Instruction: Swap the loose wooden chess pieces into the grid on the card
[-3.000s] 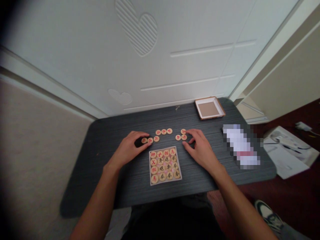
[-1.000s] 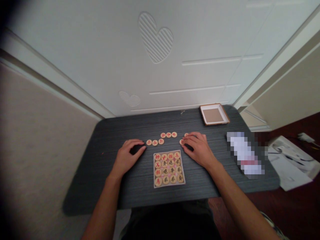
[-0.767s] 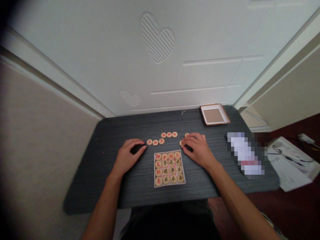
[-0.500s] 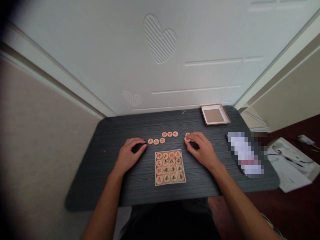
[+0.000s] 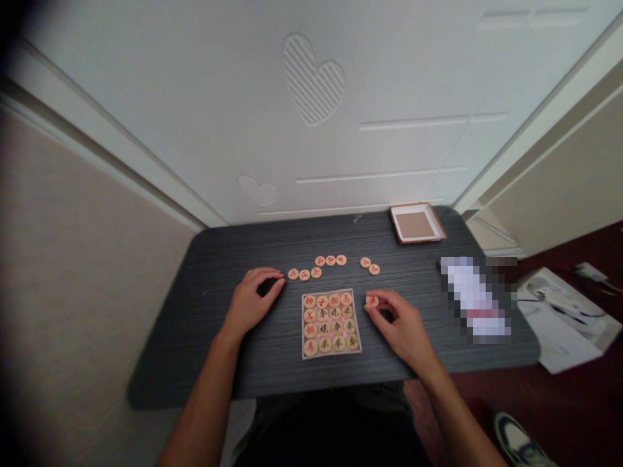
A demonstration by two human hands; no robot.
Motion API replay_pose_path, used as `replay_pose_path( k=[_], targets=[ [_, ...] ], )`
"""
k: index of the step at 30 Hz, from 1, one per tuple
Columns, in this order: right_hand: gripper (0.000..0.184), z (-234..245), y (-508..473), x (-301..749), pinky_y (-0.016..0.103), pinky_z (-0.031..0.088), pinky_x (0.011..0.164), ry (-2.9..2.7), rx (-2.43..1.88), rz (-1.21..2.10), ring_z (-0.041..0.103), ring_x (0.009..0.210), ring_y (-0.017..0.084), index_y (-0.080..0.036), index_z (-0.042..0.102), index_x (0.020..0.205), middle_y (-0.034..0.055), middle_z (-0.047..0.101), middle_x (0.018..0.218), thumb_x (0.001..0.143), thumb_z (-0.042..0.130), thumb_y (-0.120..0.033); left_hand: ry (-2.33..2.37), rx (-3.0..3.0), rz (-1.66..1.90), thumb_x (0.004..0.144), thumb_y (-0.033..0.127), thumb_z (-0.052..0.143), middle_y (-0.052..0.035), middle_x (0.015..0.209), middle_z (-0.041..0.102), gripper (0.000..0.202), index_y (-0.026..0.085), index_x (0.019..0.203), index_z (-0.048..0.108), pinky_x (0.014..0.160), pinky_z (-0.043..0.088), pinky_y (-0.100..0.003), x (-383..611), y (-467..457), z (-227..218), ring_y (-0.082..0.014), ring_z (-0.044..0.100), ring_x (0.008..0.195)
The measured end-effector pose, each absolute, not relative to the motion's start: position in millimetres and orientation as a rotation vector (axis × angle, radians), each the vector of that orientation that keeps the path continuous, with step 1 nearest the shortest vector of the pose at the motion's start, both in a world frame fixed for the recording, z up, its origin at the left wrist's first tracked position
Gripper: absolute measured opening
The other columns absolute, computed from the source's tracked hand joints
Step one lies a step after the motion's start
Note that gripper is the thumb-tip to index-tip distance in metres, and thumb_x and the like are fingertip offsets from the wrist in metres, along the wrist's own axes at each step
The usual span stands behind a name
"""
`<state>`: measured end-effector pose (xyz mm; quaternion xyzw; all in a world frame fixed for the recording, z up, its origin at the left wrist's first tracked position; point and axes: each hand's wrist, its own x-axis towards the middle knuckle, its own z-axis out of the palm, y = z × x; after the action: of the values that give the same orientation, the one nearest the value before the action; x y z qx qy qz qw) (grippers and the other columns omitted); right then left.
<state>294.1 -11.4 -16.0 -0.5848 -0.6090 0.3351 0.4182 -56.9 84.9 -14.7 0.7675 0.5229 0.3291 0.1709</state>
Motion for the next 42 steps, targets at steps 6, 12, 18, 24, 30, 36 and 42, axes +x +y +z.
replay_pose_path(
  k=[6, 12, 18, 24, 30, 36, 42],
  targets=[
    [0.026, -18.0, -11.7, 292.4, 0.04, 0.066, 0.081, -1.537, -1.47, 0.846, 0.076, 0.09, 0.024, -0.029, 0.076, 0.111, 0.0061, 0.079, 0.108, 0.094, 0.068, -0.046, 1.482, 2.176, 0.949, 0.097, 0.034, 0.065, -0.0056, 0.109, 0.075, 0.013, 0.026, 0.102, 0.073, 0.102, 0.052, -0.048, -56.9, 84.9, -14.9, -0.0252, 0.068, 0.106],
    [0.021, -15.5, -11.2, 291.2, 0.04, 0.063, 0.083, -1.591, -1.486, 0.787, 0.076, 0.094, 0.026, -0.03, 0.079, 0.104, 0.0048, 0.079, 0.105, 0.095, 0.067, -0.045, 1.493, 2.177, 0.945, 0.097, 0.034, 0.065, -0.0051, 0.109, 0.075, 0.012, 0.027, 0.102, 0.073, 0.101, 0.053, -0.047, -56.6, 84.9, -14.7, -0.0252, 0.068, 0.105],
    [0.021, -15.8, -12.6, 291.1, 0.043, 0.062, 0.088, -1.566, -1.501, 0.81, 0.075, 0.098, 0.027, -0.032, 0.078, 0.106, 0.0041, 0.079, 0.108, 0.096, 0.066, -0.045, 1.49, 2.177, 0.948, 0.097, 0.033, 0.065, -0.0051, 0.109, 0.075, 0.012, 0.026, 0.102, 0.073, 0.1, 0.053, -0.047, -56.3, 84.9, -13.5, -0.0253, 0.068, 0.105],
    [0.024, -7.6, -20.0, 277.4, 0.039, 0.064, 0.084, -1.481, -1.451, 0.938, 0.076, 0.091, 0.023, -0.032, 0.073, 0.118, 0.0049, 0.077, 0.113, 0.1, 0.061, -0.041, 1.49, 2.17, 0.944, 0.097, 0.034, 0.064, -0.0055, 0.109, 0.075, 0.013, 0.026, 0.102, 0.073, 0.101, 0.053, -0.048, -56.0, 84.4, -12.2, -0.0258, 0.068, 0.106],
    [0.024, 9.9, -23.6, 253.1, 0.035, 0.064, 0.087, -1.561, -1.35, 0.939, 0.071, 0.103, 0.022, -0.032, 0.073, 0.121, 0.0073, 0.069, 0.118, 0.099, 0.063, -0.035, 1.488, 2.166, 0.94, 0.097, 0.034, 0.065, -0.005, 0.109, 0.075, 0.013, 0.026, 0.102, 0.073, 0.102, 0.052, -0.047, -56.6, 84.6, -14.3, -0.025, 0.068, 0.107],
    [0.03, 12.4, -24.6, 236.4, 0.034, 0.064, 0.087, -1.677, -1.322, 0.887, 0.072, 0.097, 0.019, -0.03, 0.069, 0.128, 0.008, 0.067, 0.121, 0.099, 0.062, -0.027, 1.48, 2.164, 0.952, 0.097, 0.033, 0.065, -0.0048, 0.109, 0.075, 0.012, 0.026, 0.103, 0.073, 0.102, 0.052, -0.046, -56.4, 83.7, -13.7, -0.0244, 0.068, 0.106],
    [0.028, 13.9, -22.8, 228.5, 0.037, 0.061, 0.098, -1.847, -1.269, 0.693, 0.07, 0.109, 0.021, -0.028, 0.071, 0.126, 0.0065, 0.073, 0.116, 0.101, 0.061, -0.023, 1.47, 2.167, 0.969, 0.096, 0.032, 0.066, -0.0047, 0.108, 0.075, 0.011, 0.025, 0.102, 0.073, 0.1, 0.053, -0.046, -55.6, 83.9, -12.4, -0.0243, 0.068, 0.105]
  ],
)
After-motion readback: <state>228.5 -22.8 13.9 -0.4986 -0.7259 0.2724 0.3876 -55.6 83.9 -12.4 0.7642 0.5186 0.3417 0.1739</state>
